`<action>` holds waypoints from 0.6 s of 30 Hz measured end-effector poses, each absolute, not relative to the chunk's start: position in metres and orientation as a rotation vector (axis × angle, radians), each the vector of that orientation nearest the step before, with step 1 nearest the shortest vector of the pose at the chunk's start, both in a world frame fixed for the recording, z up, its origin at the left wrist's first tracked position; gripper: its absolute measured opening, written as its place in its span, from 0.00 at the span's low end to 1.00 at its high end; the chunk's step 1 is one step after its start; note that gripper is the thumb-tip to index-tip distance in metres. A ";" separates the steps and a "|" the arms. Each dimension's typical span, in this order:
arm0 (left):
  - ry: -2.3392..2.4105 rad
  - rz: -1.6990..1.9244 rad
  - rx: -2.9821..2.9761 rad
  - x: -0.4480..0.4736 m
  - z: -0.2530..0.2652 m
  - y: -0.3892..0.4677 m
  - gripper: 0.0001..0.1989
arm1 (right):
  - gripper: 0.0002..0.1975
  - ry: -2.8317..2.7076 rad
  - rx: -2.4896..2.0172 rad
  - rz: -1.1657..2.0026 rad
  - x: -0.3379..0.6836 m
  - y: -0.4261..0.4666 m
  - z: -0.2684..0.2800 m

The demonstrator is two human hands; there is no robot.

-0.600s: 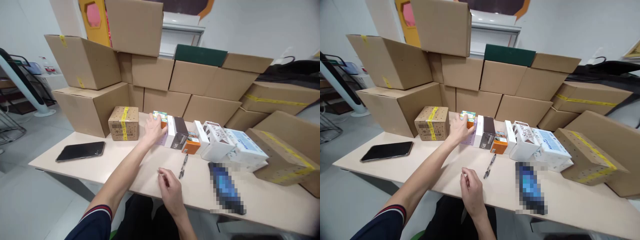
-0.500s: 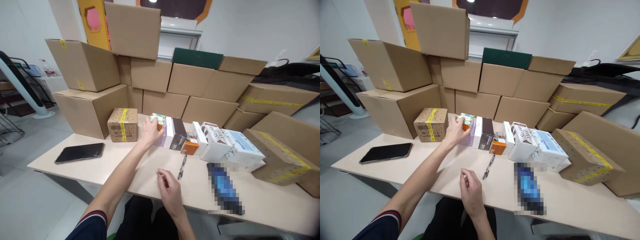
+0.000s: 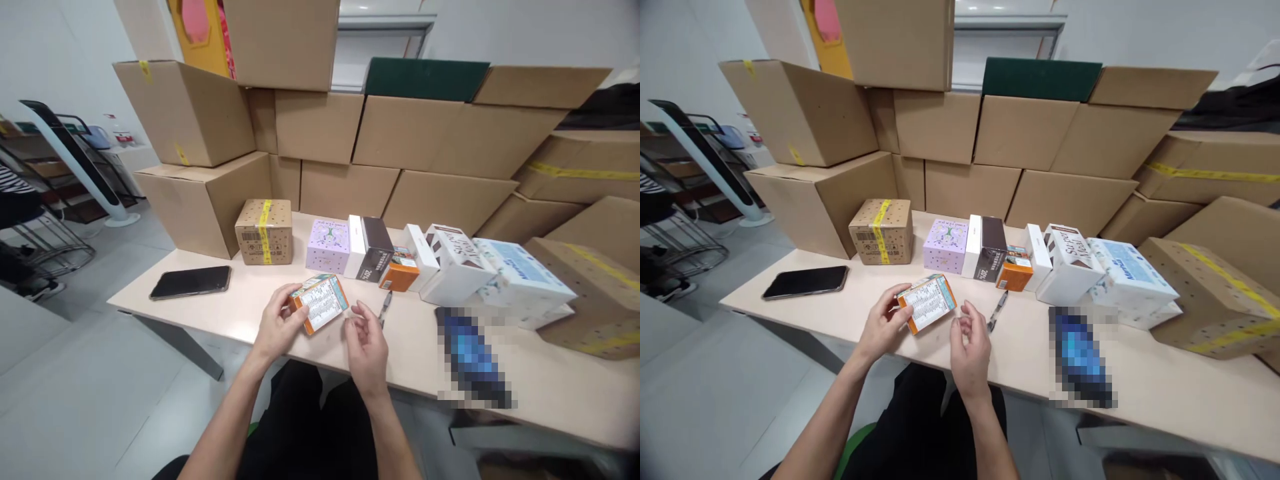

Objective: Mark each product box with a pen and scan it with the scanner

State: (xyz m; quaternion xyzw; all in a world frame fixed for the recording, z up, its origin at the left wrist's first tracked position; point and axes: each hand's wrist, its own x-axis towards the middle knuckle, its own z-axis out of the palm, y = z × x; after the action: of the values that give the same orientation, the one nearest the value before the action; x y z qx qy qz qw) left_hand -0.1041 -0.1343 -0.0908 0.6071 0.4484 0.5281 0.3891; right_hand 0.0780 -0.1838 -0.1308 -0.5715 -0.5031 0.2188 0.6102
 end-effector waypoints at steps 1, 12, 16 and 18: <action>1.125 1.335 1.540 -0.101 -0.095 -0.132 0.24 | 0.22 -1.189 -1.317 0.488 0.078 -0.183 -0.129; 1.112 1.401 1.340 -0.094 -0.101 -0.124 0.25 | 0.25 -1.526 -1.297 0.465 0.076 -0.184 -0.113; 1.144 1.384 1.549 -0.097 -0.102 -0.122 0.26 | 0.24 -1.474 -1.275 0.516 0.078 -0.182 -0.116; 1.131 1.350 1.662 -0.099 -0.104 -0.123 0.27 | 0.25 -1.429 -1.252 0.592 0.079 -0.181 -0.116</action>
State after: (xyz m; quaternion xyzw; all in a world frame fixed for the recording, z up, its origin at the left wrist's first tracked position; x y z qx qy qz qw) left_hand -0.0995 -0.1226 -0.1039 0.6422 0.4372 0.5219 0.3522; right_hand 0.0786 -0.1811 -0.1163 -0.5277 -0.6024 0.2493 0.5446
